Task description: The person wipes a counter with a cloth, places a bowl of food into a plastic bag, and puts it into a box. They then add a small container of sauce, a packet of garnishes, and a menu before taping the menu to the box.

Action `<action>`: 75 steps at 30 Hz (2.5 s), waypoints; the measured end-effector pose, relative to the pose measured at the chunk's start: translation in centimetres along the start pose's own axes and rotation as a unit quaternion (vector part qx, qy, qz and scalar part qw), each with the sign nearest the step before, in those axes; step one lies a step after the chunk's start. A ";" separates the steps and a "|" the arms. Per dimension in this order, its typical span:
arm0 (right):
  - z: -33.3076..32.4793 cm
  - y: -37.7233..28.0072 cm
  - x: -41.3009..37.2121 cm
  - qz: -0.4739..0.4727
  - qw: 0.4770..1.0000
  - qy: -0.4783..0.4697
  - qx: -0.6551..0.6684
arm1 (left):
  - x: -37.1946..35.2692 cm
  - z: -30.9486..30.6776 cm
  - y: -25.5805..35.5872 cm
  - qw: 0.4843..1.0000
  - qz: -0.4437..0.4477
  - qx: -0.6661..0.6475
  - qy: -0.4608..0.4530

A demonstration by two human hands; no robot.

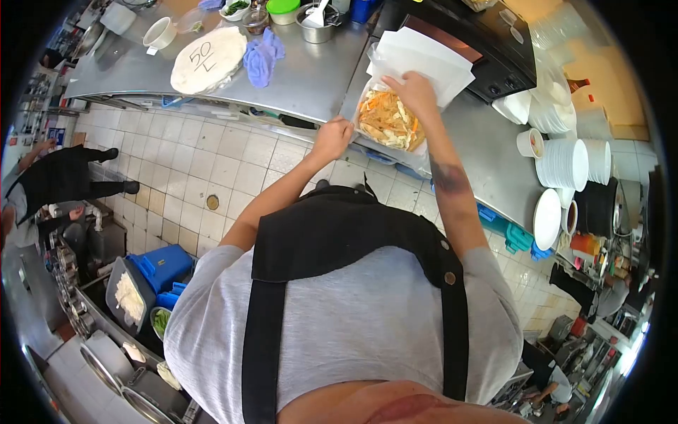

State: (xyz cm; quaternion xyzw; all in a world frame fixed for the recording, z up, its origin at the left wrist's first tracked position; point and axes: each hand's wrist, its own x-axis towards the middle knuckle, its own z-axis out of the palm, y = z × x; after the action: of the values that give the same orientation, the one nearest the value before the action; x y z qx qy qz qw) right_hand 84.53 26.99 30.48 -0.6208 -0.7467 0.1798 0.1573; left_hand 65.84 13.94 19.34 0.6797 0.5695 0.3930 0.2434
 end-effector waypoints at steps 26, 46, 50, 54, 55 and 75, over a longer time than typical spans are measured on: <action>-3.9 8.9 -1.8 0.104 0.858 0.104 0.493 | -2.4 -0.4 0.5 0.995 0.018 -0.086 -0.055; 0.0 9.6 -19.2 0.247 0.872 -0.119 0.404 | 4.1 -8.2 6.7 0.881 -0.184 0.111 -0.421; -1.5 11.7 -20.9 0.251 0.882 -0.272 0.292 | 9.7 -6.1 10.6 0.942 0.023 0.193 -0.274; 0.2 11.6 -18.7 0.134 0.979 0.081 0.130 | 15.0 3.0 14.5 0.889 0.388 0.167 -0.173; -0.6 10.2 -16.6 0.168 0.959 0.116 0.195 | 16.1 5.2 15.1 0.839 0.485 0.202 -0.143; 5.1 7.9 -16.8 0.165 0.947 0.232 0.148 | 23.9 8.0 12.6 0.662 0.599 0.417 -0.171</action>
State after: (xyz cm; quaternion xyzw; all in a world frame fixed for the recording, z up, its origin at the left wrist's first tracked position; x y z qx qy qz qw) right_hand 92.12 11.39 22.12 -0.7295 -0.5420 0.1628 0.3842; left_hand 80.67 35.01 30.73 0.9597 0.0915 0.0523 -0.2604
